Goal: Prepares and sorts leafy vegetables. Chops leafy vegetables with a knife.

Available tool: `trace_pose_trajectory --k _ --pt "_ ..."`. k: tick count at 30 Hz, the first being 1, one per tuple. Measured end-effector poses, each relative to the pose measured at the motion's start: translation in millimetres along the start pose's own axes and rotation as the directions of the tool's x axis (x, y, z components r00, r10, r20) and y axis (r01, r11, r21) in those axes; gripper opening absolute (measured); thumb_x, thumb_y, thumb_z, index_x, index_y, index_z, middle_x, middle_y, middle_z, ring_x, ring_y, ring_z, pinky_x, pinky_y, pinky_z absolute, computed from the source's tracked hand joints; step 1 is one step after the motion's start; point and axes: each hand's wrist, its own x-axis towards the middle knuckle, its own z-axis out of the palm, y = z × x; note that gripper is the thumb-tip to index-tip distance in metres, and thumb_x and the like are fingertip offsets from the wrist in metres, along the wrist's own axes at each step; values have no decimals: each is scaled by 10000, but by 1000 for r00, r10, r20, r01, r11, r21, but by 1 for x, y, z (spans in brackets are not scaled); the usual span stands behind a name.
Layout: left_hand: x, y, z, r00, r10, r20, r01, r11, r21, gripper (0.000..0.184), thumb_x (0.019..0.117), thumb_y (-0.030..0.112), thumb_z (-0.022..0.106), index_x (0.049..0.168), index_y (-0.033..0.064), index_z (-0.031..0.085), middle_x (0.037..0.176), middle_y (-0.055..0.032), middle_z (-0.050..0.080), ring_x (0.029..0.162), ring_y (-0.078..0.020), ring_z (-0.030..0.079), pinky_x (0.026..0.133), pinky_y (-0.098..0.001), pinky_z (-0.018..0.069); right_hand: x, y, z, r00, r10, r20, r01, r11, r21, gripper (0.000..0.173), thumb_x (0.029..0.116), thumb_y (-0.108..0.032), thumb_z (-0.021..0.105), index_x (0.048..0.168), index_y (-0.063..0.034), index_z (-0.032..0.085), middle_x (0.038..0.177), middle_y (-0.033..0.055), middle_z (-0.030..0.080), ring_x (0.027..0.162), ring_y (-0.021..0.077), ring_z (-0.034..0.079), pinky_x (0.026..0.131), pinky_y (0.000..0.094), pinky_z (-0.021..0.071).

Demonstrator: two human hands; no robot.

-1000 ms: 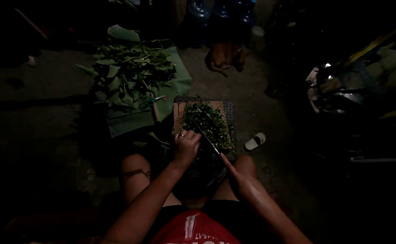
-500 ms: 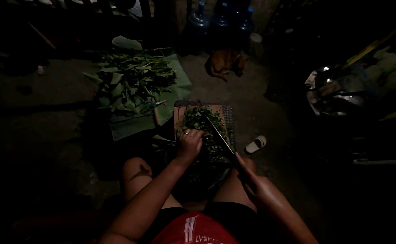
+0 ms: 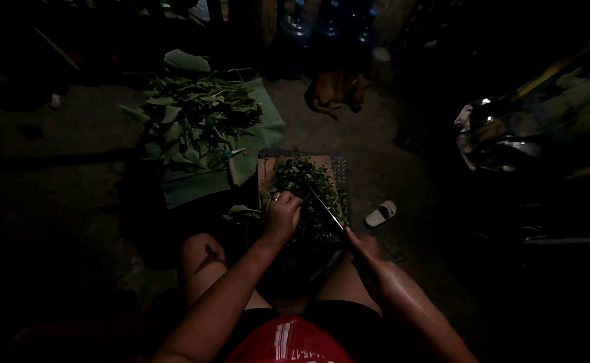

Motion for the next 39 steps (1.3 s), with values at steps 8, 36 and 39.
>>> trace_pose_trajectory --k 8,36,39 --pt "-1 -2 3 1000 22 13 -21 1000 -12 136 940 84 691 1046 68 775 1046 -145 708 1026 -359 666 879 -547 536 17 -11 24 992 96 76 -86 989 -121 691 1090 -172 408 1652 -368 57 868 164 711 719 341 701 692 521 578" --pt "-8 2 -6 997 -55 -48 57 997 42 150 956 118 665 1050 57 765 994 -140 722 1003 -347 677 897 -555 514 -6 -16 -3 995 53 84 -44 993 -108 678 1094 -231 433 1649 -383 75 863 159 707 690 320 689 662 507 574" --pt "-6 2 -6 999 -43 -24 44 998 54 124 951 137 692 1006 64 775 968 -142 705 971 -351 668 877 -549 513 6 -17 13 992 67 105 -54 991 -120 694 1087 -174 426 1651 -373 73 893 177 712 722 346 700 691 524 576"
